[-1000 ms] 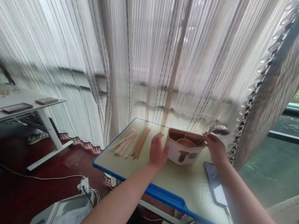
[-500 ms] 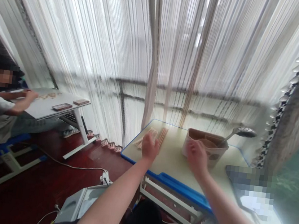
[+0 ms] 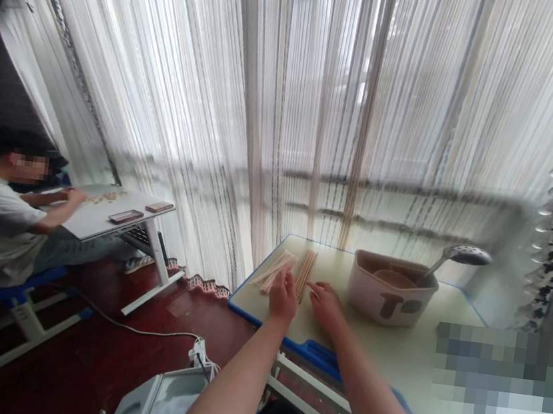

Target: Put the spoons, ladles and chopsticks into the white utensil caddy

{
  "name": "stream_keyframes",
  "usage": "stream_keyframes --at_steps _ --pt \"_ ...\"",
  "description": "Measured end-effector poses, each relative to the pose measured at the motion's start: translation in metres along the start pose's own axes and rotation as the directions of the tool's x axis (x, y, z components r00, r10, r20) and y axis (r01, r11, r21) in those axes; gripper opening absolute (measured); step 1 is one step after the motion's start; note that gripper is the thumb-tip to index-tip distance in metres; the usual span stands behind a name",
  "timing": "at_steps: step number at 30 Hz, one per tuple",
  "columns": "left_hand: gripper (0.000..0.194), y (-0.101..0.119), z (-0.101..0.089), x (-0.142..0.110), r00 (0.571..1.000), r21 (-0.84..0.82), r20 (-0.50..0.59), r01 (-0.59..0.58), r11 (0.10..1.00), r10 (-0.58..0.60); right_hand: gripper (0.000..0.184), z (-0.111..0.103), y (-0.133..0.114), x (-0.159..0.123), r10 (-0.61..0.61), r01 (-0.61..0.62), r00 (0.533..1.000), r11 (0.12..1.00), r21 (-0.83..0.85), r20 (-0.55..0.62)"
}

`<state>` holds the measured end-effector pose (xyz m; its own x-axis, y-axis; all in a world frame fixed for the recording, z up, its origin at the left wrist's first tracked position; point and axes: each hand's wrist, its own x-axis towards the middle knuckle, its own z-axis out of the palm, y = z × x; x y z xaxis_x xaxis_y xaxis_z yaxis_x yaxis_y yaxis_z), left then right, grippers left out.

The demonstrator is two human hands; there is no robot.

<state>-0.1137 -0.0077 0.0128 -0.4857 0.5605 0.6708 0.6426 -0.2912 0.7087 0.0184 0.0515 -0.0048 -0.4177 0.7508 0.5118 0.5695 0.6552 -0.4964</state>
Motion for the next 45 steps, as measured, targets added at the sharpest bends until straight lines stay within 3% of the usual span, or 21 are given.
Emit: stream_keyframes --at_steps 6,14,17,22,28,32,35,37,40,43,45 --pt "0.035 -0.002 0.005 0.0 1.0 0.128 0.023 -0.017 0.992 0.014 0.035 -0.006 -0.013 -0.005 0.03 -0.011 0.991 0.99 -0.141 0.132" --pt "0.036 0.013 0.006 -0.005 0.99 0.341 0.128 -0.1 0.935 0.06 0.048 -0.024 -0.013 -0.028 0.16 -0.167 0.986 0.972 -0.165 -0.056" --pt "0.035 0.019 0.008 -0.008 0.985 0.416 0.164 -0.118 0.902 0.053 0.052 -0.026 -0.015 -0.03 0.193 -0.196 0.981 0.963 -0.186 -0.033" --pt "0.034 0.02 0.008 -0.007 0.994 0.481 0.111 -0.051 0.875 -0.003 0.048 -0.019 -0.024 -0.026 0.029 0.009 0.984 0.977 -0.212 0.177" --pt "0.034 0.013 0.005 -0.001 0.996 0.457 0.042 0.052 0.888 -0.08 0.028 -0.019 -0.028 -0.026 0.034 -0.01 0.993 0.978 -0.207 0.112" --pt "0.029 0.005 0.005 0.003 0.985 0.389 0.008 0.157 0.908 -0.174 0.024 -0.022 -0.029 -0.028 0.044 -0.01 0.987 0.977 -0.214 0.152" --pt "0.02 0.001 0.006 0.005 0.981 0.338 0.025 0.173 0.925 -0.192 0.025 -0.021 -0.029 -0.027 0.03 0.004 0.986 0.98 -0.198 0.164" --pt "0.021 -0.001 0.006 0.005 0.985 0.323 0.025 0.154 0.934 -0.171 0.025 -0.019 -0.027 -0.025 0.002 0.017 0.993 0.987 -0.157 0.115" --pt "0.027 -0.001 0.006 0.004 0.99 0.332 0.032 0.118 0.936 -0.136 0.029 -0.019 -0.022 -0.022 -0.02 0.016 0.998 0.998 -0.061 -0.062" --pt "0.028 0.0 0.007 0.004 0.991 0.352 0.061 0.092 0.932 -0.121 0.03 -0.024 -0.019 -0.022 -0.029 0.034 0.968 0.999 0.016 -0.248" --pt "0.028 0.002 0.007 0.004 0.992 0.356 0.089 0.056 0.933 -0.094 0.028 -0.028 -0.021 -0.023 -0.077 0.087 0.952 0.996 0.024 -0.296"
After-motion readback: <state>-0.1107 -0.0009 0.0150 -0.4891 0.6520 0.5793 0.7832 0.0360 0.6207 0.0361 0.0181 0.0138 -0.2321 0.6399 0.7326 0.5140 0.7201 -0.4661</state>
